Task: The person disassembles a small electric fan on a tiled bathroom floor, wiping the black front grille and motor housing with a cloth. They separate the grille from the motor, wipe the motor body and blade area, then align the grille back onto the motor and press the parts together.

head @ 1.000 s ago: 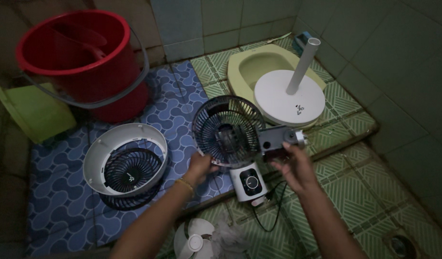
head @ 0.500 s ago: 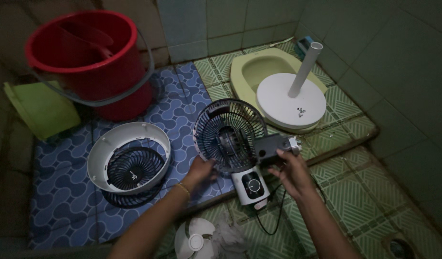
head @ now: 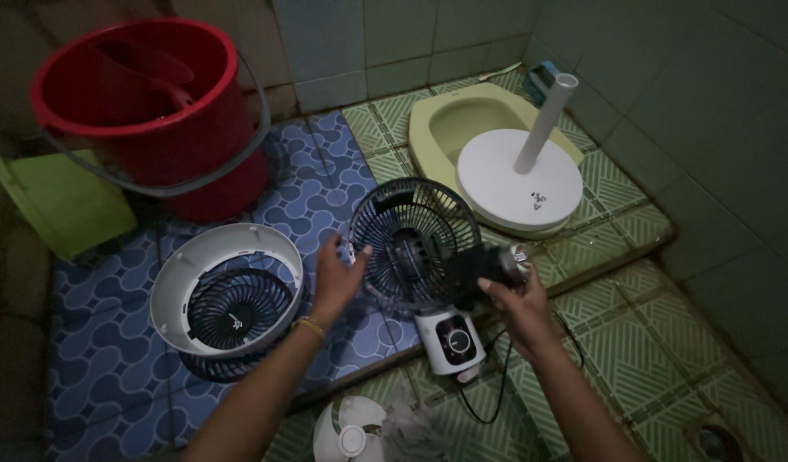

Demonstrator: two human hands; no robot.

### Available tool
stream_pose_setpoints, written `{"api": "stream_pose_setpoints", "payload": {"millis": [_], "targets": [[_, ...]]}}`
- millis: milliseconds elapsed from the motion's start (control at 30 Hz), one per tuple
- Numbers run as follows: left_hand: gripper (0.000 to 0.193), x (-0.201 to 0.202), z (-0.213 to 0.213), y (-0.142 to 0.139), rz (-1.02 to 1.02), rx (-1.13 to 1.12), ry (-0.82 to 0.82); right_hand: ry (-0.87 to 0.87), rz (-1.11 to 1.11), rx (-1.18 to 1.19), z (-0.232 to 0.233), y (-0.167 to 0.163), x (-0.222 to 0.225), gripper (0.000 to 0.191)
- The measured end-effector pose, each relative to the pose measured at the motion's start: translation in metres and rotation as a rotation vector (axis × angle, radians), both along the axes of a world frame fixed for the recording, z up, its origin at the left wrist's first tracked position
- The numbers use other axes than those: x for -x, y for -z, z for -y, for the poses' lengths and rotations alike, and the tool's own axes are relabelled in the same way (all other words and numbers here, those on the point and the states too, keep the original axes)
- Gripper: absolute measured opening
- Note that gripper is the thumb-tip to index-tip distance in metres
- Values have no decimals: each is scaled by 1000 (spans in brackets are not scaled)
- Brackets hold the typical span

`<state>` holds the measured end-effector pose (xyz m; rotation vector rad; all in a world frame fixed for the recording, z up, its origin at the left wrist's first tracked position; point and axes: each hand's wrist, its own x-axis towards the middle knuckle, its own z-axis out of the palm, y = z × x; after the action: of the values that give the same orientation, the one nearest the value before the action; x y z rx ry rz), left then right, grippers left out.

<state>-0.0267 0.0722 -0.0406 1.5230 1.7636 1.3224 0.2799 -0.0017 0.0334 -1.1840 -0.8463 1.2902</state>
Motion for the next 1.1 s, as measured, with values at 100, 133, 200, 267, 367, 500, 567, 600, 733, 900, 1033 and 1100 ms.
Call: {"api": "stream_pose_setpoints", "payload": {"millis": [100, 133, 200, 267, 367, 500, 567, 600, 733, 900, 1033, 1100], "targets": [[58, -4, -2, -8, -147, -320, -16, -10, 122, -152, -12, 1, 4, 57], [56, -4, -2, -11, -153, -341, 1, -19, 140, -192, -15, 1, 5, 56], [53, -5, 0, -16, -159, -380, 37, -39, 177, -240, -19, 1, 7, 60], [50, -7, -2, -22, -175, -376, 47, -53, 209, -264, -20, -1, 8, 67], [44, -8, -2, -29, -169, -375, 60, -47, 222, -212, -16, -3, 12, 78], [36, 0, -1, -36, -167, -425, 78, -44, 344, -219, -16, -3, 21, 84], [36, 9, 0, -39, -100, -273, 79, -48, 359, -273, -20, -1, 25, 84], [36, 15, 1, -40, -67, -197, 81, -44, 343, -263, -21, 0, 26, 84], [25, 37, 5, -41, -142, -319, 43, -55, 264, -251, -25, 10, 25, 78], [25, 63, 19, -32, -166, 114, 180, -55, 428, -280, -14, 13, 12, 72], [29, 77, 27, -13, -375, 457, 484, -124, 636, -362, 16, 5, 3, 87], [30, 78, 33, -1, -513, 630, 542, -215, 573, -339, 29, 3, 8, 94]]}}
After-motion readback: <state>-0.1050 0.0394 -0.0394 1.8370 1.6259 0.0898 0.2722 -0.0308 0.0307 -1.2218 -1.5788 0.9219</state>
